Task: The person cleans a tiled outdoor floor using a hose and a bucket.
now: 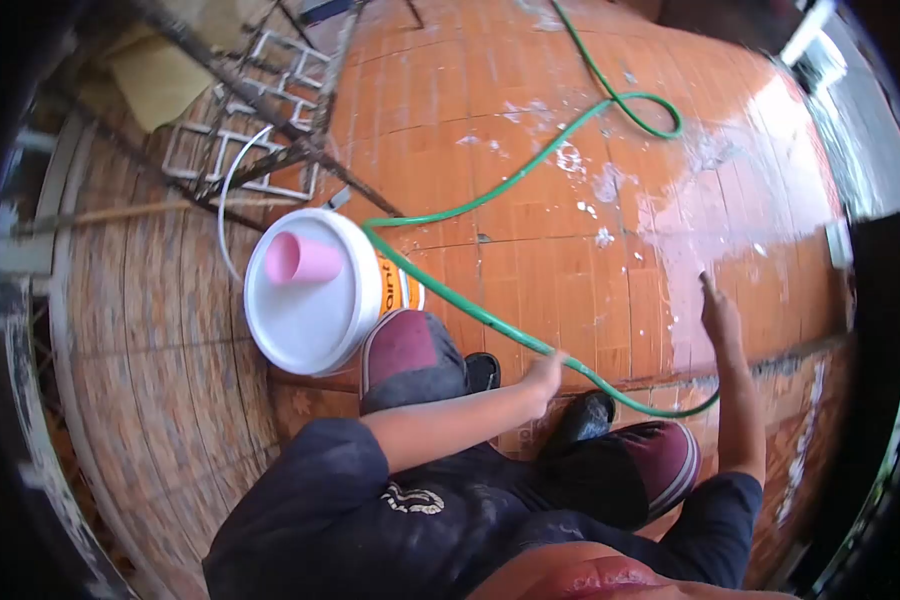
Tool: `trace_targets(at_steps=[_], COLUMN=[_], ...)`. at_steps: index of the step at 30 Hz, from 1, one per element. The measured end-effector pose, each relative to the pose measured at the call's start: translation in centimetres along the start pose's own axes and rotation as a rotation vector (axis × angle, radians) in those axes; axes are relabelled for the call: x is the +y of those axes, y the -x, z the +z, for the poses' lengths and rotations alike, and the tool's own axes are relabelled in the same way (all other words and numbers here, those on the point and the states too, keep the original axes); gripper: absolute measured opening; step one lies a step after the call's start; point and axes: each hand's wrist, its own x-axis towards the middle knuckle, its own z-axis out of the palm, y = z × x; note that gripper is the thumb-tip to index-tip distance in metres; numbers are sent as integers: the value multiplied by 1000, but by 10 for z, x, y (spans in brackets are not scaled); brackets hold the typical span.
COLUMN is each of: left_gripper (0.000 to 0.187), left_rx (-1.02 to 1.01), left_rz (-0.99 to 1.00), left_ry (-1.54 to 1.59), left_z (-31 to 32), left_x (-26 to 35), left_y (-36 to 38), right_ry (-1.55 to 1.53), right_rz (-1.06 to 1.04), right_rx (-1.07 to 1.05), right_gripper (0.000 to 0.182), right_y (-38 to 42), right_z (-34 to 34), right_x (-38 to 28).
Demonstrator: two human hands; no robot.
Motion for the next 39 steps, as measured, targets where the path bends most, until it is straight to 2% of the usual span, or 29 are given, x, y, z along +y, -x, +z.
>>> trace_targets(at_steps=[1, 2, 3, 4, 5, 6, 7, 8, 9, 10, 12, 13, 15, 17, 19, 21, 23, 27, 29, 30, 31, 32, 34, 38, 39], left_gripper=[32, 37, 42, 44, 39, 35, 31, 30, 32, 35, 37, 37, 38, 37, 32, 27, 24, 18, 19, 24, 28, 40, 44, 57, 62], left_rx=[12, -272, -563, -775, -980, -978, -795, -727, -721, -545, -504, -527, -809, -795, -740, -815, -684, -685, -650, -547, -439, -289, 132, 499, 328], left_rz=[11, -15, -51, 66, 338, 387, 332, 344, 811, 516, 464, 463, 270, 222, 319, 354, 408, 481, 567, 678, 786, 879, 1046, 984, 829], left_ry=[29, -254, -541, -711, -888, -1079, -1158, -1074, -1159, -710, -437, -448, 259, 304, 166, 123, 77, 82, -52, -231, -406, -604, -1106, -1587, -1599], left_z=[0, -1, -4, -10, -13, -14, -8, -3, 2, 21, 52, 66, 96, 113, 111, 106, 110, 116, 106, 96, 87, 93, 67, 11, -5], left_x=[18, 32, 42, 60, 68, 107, 135, 164, 192, 210, 236, 243, 242, 234, 242, 246, 241, 231, 240, 244, 246, 255, 264, 260, 260], left_y=[26, 47, 58, 55, 29, 31, 19, -12, -36, -59, -98, -116, -130, -133, -144, -155, -161, -163, -158, -144, -136, -184, -169, -177, -193], right_ry=[-30, 66, 68, 63, 60, 27, 4, -14, -37, -21, 2, 56, 68, 45, 13, 29, 14, -8, -3, -71, -70, -69, -70, -65, 6], right_rz=[-125, -104, -121, -130, -125, -167, -186, -146, -108, -75, -119, -114, -134, -117, -127, -18, -8, -121, -25, -77, -68, -5, 123, 55, 46], right_rx=[46, -97, -101, -94, -104, -53, -11, -47, -65, -80, -111, -141, -204, -216, -203, -188, -171, -150, -195, -68, -65, -36, -50, -22, -65], right_gripper=[42, 45, 45, 45, 45, 45, 45, 44, 44, 44, 42, 42, 43, 44, 45, 46, 46, 39, 35, 35, 35, 35, 36, 35, 35], right_y=[-4, -6, -11, -13, -7, -4, 1, 4, 7, 14, 13, 13, 15, 16, 16, 8, 1, -12, -19, -21, -25, -27, -28, -34, -36], right_z=[4, -16, -27, -33, -39, -45, -54, -69, -82, -88, -94, -90, -84, -72, -66, -70, -73, -71, -73, -53, -50, -48, -61, -46, -44], right_x=[-12, -37, -49, -58, -65, -69, -71, -81, -97, -108, -131, -140, -152, -154, -154, -153, -155, -177, -184, -165, -151, -141, -139, -123, -122])
